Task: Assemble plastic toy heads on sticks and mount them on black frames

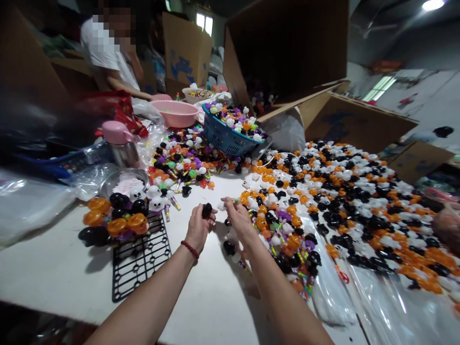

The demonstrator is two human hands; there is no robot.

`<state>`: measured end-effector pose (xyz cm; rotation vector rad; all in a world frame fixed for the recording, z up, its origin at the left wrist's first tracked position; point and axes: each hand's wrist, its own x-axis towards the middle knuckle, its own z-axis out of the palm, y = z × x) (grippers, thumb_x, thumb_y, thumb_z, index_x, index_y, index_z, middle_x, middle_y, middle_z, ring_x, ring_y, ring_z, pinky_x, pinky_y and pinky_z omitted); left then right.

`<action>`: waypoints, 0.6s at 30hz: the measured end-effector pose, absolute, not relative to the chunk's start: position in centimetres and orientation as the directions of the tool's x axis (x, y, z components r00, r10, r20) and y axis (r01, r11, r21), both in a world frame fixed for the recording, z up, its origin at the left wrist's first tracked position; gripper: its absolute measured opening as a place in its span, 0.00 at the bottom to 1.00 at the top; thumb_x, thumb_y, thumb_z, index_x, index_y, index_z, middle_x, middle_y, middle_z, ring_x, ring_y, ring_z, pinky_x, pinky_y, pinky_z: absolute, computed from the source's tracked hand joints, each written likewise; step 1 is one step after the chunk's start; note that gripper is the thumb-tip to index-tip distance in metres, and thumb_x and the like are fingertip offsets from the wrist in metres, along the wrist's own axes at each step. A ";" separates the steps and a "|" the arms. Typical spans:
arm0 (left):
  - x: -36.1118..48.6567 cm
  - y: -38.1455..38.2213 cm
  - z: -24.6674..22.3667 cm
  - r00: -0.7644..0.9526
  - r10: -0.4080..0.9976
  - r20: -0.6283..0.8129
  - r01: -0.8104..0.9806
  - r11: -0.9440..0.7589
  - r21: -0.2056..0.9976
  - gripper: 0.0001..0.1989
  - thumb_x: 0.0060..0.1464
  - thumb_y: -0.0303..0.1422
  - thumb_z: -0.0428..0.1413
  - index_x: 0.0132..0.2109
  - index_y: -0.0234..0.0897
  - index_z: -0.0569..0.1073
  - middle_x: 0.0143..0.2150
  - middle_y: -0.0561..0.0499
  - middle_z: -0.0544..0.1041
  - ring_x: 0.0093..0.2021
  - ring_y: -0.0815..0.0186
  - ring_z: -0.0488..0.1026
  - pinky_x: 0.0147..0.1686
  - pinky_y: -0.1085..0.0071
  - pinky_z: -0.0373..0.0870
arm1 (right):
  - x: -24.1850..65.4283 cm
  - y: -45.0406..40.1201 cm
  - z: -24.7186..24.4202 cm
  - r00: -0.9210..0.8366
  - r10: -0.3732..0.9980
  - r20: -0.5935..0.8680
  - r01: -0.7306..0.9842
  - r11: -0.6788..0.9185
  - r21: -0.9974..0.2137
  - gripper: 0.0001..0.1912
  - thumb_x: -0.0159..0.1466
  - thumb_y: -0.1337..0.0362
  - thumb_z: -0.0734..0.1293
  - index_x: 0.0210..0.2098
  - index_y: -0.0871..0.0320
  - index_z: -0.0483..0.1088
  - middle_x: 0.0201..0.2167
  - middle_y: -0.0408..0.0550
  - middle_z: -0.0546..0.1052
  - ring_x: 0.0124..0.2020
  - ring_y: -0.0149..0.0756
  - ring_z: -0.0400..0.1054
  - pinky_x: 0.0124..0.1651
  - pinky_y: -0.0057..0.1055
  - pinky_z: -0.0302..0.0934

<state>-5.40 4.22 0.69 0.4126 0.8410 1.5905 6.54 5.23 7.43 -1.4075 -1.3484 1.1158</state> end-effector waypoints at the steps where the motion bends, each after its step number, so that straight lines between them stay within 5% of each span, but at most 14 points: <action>1: -5.3 4.1 0.8 -0.192 0.962 -0.193 -0.712 -0.001 0.703 0.19 0.59 0.51 0.54 0.41 0.38 0.65 0.32 0.50 0.76 0.25 0.71 0.70 0.25 0.75 0.65 | 6.6 5.0 7.4 0.002 0.999 -0.048 0.157 -0.048 -0.986 0.31 0.60 0.38 0.66 0.45 0.59 0.76 0.24 0.41 0.70 0.23 0.30 0.61 0.27 0.28 0.58; 12: -5.1 3.8 1.2 -0.114 0.983 -0.141 -0.680 0.026 0.733 0.17 0.60 0.48 0.52 0.47 0.40 0.67 0.28 0.54 0.73 0.23 0.71 0.67 0.23 0.77 0.61 | 6.1 3.7 6.8 0.116 0.988 -0.099 -0.063 -0.093 -0.994 0.25 0.47 0.49 0.79 0.36 0.59 0.77 0.24 0.41 0.76 0.24 0.29 0.68 0.32 0.30 0.66; 18: -5.0 3.7 1.1 -0.125 0.980 -0.153 -0.660 0.033 0.750 0.18 0.61 0.51 0.51 0.39 0.39 0.64 0.28 0.54 0.70 0.24 0.71 0.65 0.22 0.76 0.59 | 6.1 3.4 7.2 0.074 0.993 -0.087 0.010 -0.088 -0.996 0.25 0.46 0.49 0.79 0.37 0.59 0.78 0.28 0.44 0.79 0.26 0.31 0.70 0.33 0.31 0.68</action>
